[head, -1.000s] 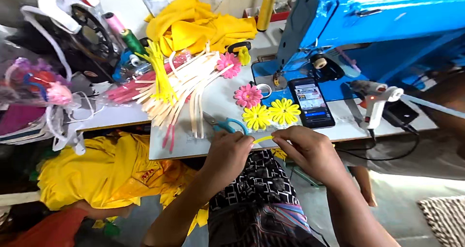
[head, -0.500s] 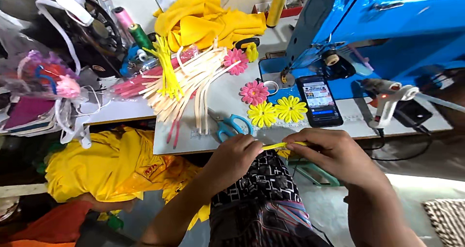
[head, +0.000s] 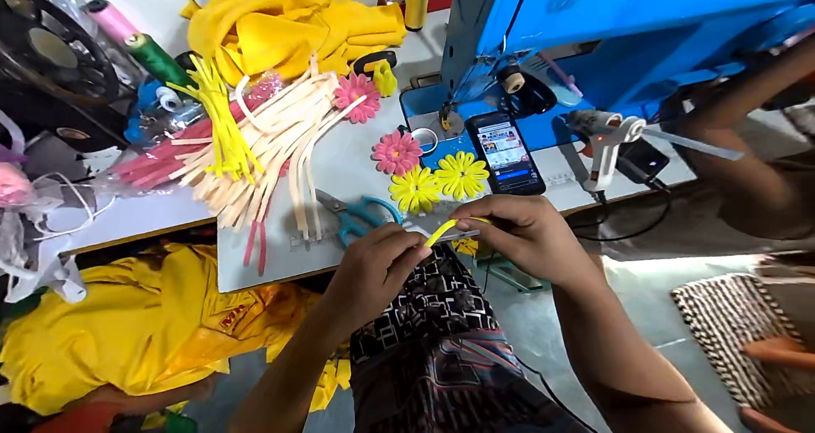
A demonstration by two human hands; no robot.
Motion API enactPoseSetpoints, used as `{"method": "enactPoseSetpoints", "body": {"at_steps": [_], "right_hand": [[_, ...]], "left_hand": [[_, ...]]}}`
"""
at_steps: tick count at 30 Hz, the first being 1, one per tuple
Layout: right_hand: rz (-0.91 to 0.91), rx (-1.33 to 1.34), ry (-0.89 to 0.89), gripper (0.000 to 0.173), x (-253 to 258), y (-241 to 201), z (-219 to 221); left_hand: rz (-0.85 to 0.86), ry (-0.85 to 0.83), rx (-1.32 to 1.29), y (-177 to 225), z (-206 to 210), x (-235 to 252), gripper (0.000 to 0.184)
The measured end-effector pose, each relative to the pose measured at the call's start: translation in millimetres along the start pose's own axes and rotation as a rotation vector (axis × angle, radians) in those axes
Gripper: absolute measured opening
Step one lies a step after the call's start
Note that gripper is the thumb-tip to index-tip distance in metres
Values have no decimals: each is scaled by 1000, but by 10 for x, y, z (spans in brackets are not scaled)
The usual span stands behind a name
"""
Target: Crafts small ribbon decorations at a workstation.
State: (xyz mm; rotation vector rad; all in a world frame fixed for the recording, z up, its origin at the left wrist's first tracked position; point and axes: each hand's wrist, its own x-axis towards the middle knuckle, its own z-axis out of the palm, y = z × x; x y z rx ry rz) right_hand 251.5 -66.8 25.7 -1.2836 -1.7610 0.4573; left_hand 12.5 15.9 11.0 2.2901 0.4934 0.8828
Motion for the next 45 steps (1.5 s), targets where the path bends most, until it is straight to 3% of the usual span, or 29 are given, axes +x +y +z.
{"method": "enactPoseSetpoints", "body": {"at_steps": [24,29,40,45], "right_hand": [[-180,-414,90,21,-116,-18,263],[-186,-453,65,23,-172,-38,301],[-278,-488,-80,23,-156,-261,291],[-202,-167,-151,21,108,-213,0]], "left_hand": [[-75,127,-6,13,35,23,22],[-57,197,118,17,77,22,18],[181,183,487,-79,183,-45,13],[296,167,360,-65,151,-127,11]]}}
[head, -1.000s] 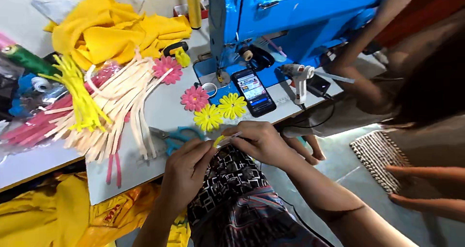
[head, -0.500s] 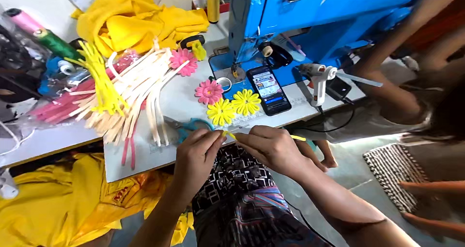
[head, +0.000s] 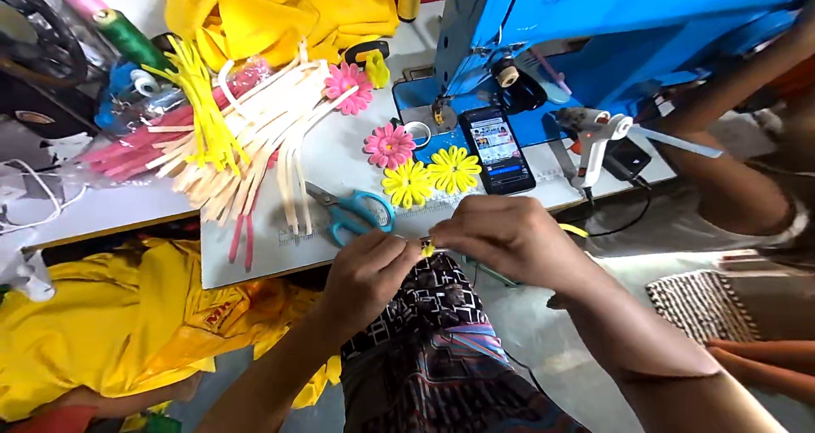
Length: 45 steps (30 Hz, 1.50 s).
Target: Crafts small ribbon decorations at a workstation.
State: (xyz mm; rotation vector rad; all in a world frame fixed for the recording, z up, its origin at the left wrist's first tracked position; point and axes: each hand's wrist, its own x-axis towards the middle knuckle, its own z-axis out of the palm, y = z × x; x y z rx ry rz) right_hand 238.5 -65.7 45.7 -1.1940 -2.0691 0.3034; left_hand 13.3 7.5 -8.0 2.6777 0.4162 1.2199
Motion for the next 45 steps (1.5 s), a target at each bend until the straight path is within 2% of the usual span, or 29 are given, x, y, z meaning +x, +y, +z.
{"method": "enactPoseSetpoints", "body": {"at_steps": [4,7,10,14,15,17,20,22,25,27,29,32,38,45], "right_hand": [[152,316,7,13,17,210,124],[169,194,58,21,-107,159,363],[185,55,51,28,-205,7,411],[332,423,44,22,-219,18,417],[332,413,66,22,-221,48,450],[238,188,66,26,-225,18,502],[45,-151,-55,30,-172,-236,433],[-38,-216,-86,28,-68,-295,274],[-28,-86,-69,25,140,-134,-21],[60,86,-72,17,245,38,-107],[166,287,-61,11,272,161,-30],[258,384,-49,11,197,233,142],[269,330,6,12,77,262,244],[156,101,-39,25,-118,124,401]], "left_hand": [[-86,119,-72,-4,-103,20,14],[-140,134,3,-32,-95,6,13],[-129,134,32,-42,-83,-13,12],[-168,109,-64,11,-116,6,15],[-174,109,-53,23,-109,11,15],[-176,107,49,17,-91,13,15],[-147,51,191,-26,-78,-36,15],[-105,11,201,-31,-57,-70,15],[-79,26,128,5,-73,-81,17],[-80,71,56,41,-114,-64,18],[-93,116,-7,68,-143,-45,18],[-169,123,-72,70,-161,-39,18],[-254,79,-99,36,-152,-16,18],[-248,89,144,38,-134,37,16]]}}
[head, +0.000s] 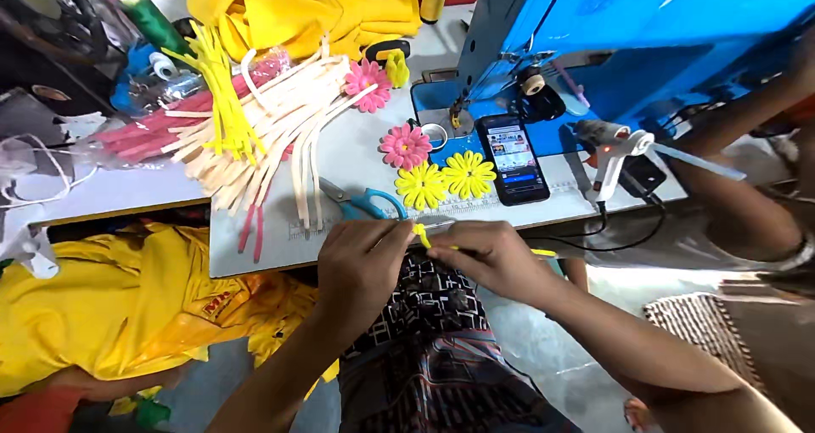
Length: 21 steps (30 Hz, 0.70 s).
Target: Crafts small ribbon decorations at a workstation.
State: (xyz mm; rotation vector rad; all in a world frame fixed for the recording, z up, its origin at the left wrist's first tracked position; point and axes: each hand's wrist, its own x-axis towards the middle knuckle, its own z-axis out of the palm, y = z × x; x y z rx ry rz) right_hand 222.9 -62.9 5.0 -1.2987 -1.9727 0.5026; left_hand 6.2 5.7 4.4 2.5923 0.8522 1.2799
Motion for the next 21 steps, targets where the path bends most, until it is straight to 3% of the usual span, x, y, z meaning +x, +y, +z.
{"method": "enactPoseSetpoints", "body": {"at_steps": [7,10,14,17,21], "right_hand": [[-222,-159,33,23,195,-275,-399],[-104,74,27,15,367,-119,-454],[102,382,-30,12,282,6,-135],[-30,142,-71,25,81,-164,4],[-239,-142,24,25,177,-369,-327]], "left_hand": [[49,19,3,61,-8,-36,13],[56,73,-94,77,-73,-26,11],[-14,122,-180,9,-81,-67,12],[-34,118,-120,-48,-58,-124,14],[59,98,-86,-43,-50,-152,12]]}}
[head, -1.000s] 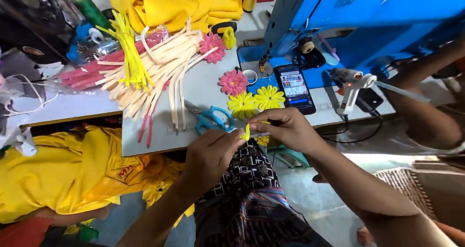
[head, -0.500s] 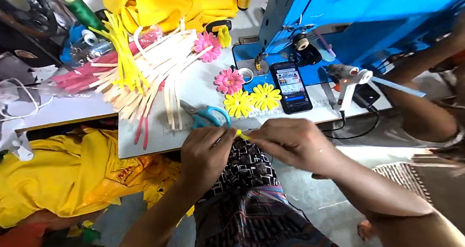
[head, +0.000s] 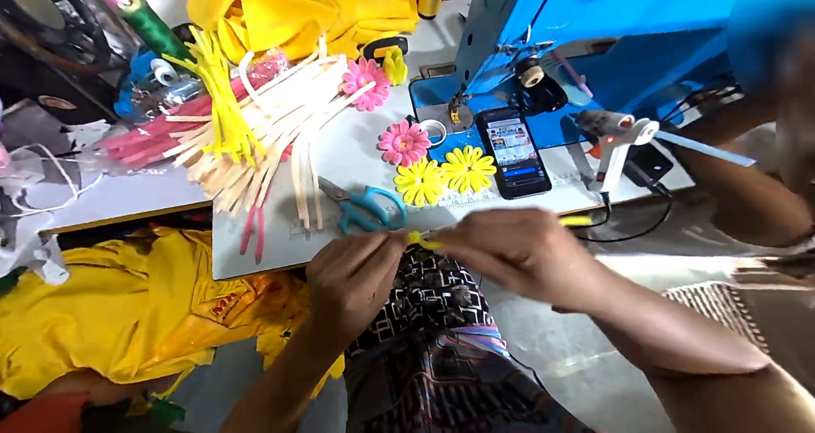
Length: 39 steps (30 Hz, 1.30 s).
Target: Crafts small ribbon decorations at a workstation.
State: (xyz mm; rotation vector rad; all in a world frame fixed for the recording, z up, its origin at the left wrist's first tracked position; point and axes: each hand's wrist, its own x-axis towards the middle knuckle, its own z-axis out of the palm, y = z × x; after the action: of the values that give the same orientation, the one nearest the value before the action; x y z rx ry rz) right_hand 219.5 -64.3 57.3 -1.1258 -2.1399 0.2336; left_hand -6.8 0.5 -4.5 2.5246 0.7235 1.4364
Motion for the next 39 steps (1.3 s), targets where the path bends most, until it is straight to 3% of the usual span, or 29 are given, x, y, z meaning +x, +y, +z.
{"method": "enactPoseSetpoints", "body": {"at_steps": [2,5,8,11,13,16,19,22,25,29,32,35,39], "right_hand": [[27,16,30,20,105,144,-90],[103,156,-10,17,43,344,140],[74,91,-129,30,-128,156,273],[-36,-29,-157,30,-96,-50,34],[-41,-6,-97,26,14,49,-126],[84,127,-24,17,84,345,-71],[178,169,-76,23,-90,346,241],[50,47,-159,30,-164,52,232],[-13,11,-59,27,-17,39,-15],[209,184,40,16,49,379,29],[287,263,-72,24,-143,332,318],[150,122,-121,30,-194,118,310],[69,35,-27,23,-6,128,-78]], "left_hand": [[22,7,-48,21,4,21,12],[7,19,-43,18,-9,51,13],[-10,-12,19,-5,-4,-5,13],[37,-31,56,-4,-13,-54,13],[73,-35,71,19,-20,-35,13],[94,-3,124,40,-16,10,12],[44,17,235,21,-12,-6,13],[15,14,262,-7,9,-64,14],[49,-20,185,29,10,-83,14],[62,22,144,60,16,-18,13],[21,22,260,30,21,10,15],[-29,-29,291,67,89,-23,16],[2,-37,135,78,94,-21,14]]}}
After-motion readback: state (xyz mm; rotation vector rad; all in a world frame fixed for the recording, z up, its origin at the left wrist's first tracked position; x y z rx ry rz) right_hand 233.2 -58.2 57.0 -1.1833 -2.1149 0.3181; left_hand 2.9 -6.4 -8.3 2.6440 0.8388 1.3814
